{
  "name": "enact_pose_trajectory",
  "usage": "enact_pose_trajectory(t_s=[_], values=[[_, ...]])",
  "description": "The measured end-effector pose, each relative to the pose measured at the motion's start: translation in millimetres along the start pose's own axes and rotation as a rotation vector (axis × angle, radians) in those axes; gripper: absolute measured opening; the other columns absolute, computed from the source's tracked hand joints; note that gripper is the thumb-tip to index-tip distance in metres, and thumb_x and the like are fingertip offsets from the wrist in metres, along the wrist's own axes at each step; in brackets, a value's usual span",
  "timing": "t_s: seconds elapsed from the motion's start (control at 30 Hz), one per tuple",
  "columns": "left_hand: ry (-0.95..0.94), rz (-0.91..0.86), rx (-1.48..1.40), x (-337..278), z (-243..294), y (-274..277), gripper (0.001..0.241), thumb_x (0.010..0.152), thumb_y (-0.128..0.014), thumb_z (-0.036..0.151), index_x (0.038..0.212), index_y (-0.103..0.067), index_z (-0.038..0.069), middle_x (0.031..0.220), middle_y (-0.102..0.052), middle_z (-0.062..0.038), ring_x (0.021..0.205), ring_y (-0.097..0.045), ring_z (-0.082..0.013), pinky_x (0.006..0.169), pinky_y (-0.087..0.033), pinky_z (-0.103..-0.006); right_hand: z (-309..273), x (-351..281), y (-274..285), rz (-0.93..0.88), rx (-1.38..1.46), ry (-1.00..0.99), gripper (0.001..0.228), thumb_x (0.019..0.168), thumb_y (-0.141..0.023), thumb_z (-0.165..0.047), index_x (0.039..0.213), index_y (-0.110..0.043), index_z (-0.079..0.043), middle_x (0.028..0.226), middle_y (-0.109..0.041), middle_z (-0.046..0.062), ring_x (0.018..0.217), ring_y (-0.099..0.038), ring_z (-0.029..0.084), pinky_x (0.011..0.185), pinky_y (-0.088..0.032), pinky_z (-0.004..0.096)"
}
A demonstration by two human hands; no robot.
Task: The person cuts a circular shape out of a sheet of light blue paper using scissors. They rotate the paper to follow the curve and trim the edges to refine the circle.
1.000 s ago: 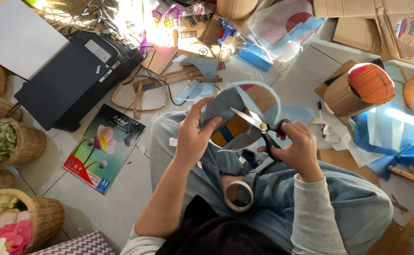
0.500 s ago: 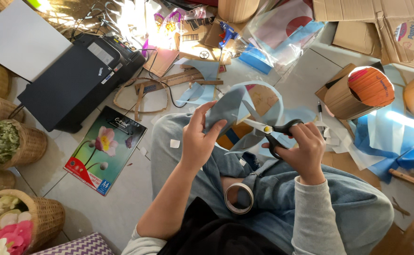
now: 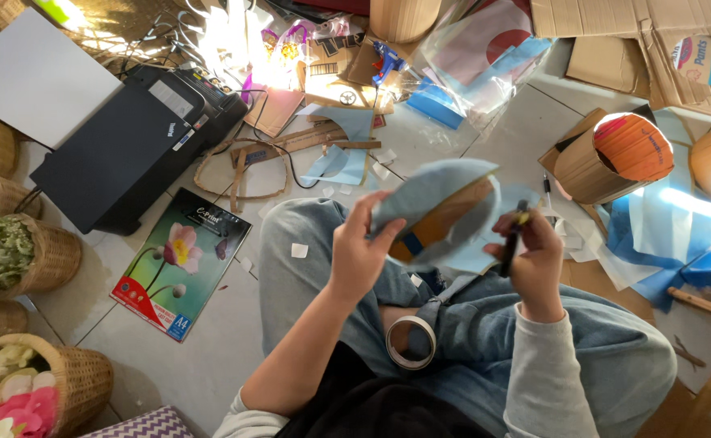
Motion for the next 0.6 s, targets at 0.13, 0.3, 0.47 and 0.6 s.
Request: enact_pose_trajectory(t_s=[0.13,0.3,0.47,0.6], values=[[-0.517,0.177,0.379,-8,50,-6,0.011,0.084,-0.064,0.011,0.091,-0.072,0.014,0.089,-0.071,0.0,0.073,-0.069,-0.018,0.058,-0.052,-0.0275,12,-6,-3,0.098,0.322,-0.153,0.026,0.076,-0.072,-0.014,0.081,-0.05,-0.002,0.079,-0.06,0.021,0.065,-0.059,0.021,0.051,-0.047,0.027],[-0.939,0.313,0.552,-36,72,-25,0.019,0.072,-0.079,0.013,0.067,-0.063,0.021,0.082,-0.072,0.008,0.077,-0.07,-0.0151,0.06,-0.044,-0.0262,53,-26,-9,0.185,0.822,-0.321,0.02,0.075,-0.064,0.009,0.089,-0.054,0.0,0.077,-0.055,0.007,0.066,-0.066,0.022,0.057,-0.058,0.039],[-0.947,0.299,0.554,-36,59,-33,0.021,0.07,-0.081,0.015,0.073,-0.061,0.021,0.089,-0.072,0.008,0.086,-0.07,-0.0143,0.068,-0.044,-0.0266,36,-16,-6,0.38,0.612,-0.358,0.028,0.068,-0.068,0.015,0.079,-0.054,-0.006,0.067,-0.06,0.004,0.048,-0.06,0.013,0.044,-0.049,0.02],[-0.432,0.257,0.272,-25,17,-12,0.028,0.091,-0.054,0.015,0.115,-0.054,0.0,0.106,-0.062,-0.013,0.091,-0.059,-0.024,0.078,-0.04,-0.0331,24,-16,3,0.527,0.557,-0.285,0.033,0.066,-0.069,0.018,0.083,-0.055,-0.006,0.067,-0.058,0.003,0.054,-0.063,0.013,0.047,-0.05,0.021]])
Point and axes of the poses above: each hand's wrist, its own x-axis towards the middle knuckle, its own y-axis out of the back of the hand, z = x × y, the point moved 7 cm from there along x, towards the middle knuckle
